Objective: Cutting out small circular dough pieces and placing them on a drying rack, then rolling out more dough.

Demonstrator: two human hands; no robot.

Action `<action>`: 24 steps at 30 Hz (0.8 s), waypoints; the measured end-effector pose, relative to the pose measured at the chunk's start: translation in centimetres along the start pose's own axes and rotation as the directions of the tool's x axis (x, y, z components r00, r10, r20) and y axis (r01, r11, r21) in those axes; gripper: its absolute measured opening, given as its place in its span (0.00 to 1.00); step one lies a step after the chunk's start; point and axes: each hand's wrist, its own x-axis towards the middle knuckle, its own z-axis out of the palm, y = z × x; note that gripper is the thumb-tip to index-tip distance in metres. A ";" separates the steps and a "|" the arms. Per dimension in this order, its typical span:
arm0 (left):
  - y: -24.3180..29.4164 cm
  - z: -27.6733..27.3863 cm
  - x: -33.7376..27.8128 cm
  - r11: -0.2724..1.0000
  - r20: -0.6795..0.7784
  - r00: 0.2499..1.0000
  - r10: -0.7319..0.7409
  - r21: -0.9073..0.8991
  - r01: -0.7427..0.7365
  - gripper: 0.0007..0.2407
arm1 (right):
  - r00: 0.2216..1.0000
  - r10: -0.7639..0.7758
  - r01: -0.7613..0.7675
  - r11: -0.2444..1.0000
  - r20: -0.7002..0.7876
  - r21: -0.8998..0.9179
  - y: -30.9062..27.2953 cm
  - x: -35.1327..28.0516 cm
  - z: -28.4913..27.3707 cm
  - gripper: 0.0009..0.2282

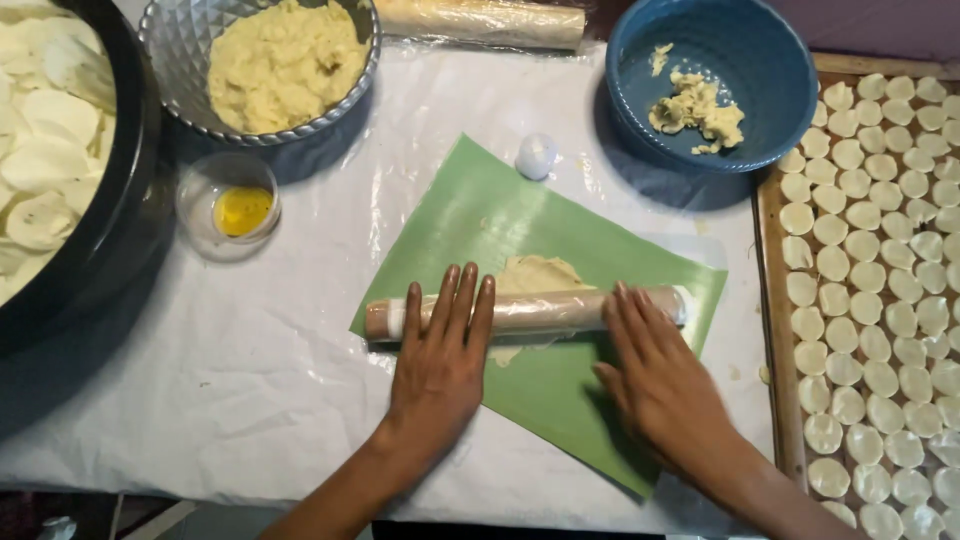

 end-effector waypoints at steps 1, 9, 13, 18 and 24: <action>0.2 0.3 0.0 1.000 -0.002 1.000 -0.011 0.013 0.011 0.29 | 0.996 -0.081 0.085 0.991 0.043 -0.103 -0.5 1.0 1.2 0.31; -4.1 1.2 9.3 0.979 0.028 0.979 -0.204 0.025 0.203 0.29 | 0.992 -0.123 0.115 0.980 -0.042 -0.162 5.3 11.1 4.0 0.22; -7.0 2.7 13.2 0.951 0.139 0.941 -0.310 0.043 0.307 0.36 | 0.993 -0.112 0.107 0.989 -0.046 -0.103 9.1 15.0 6.7 0.23; -5.4 1.6 11.5 0.961 0.124 0.953 -0.276 0.015 0.277 0.34 | 0.999 -0.025 0.021 0.995 -0.038 -0.096 6.4 13.5 5.0 0.27; -2.7 2.2 5.7 0.994 -0.080 0.991 -0.107 0.007 0.108 0.26 | 0.991 -0.119 0.116 0.991 -0.055 -0.069 3.9 8.3 2.8 0.27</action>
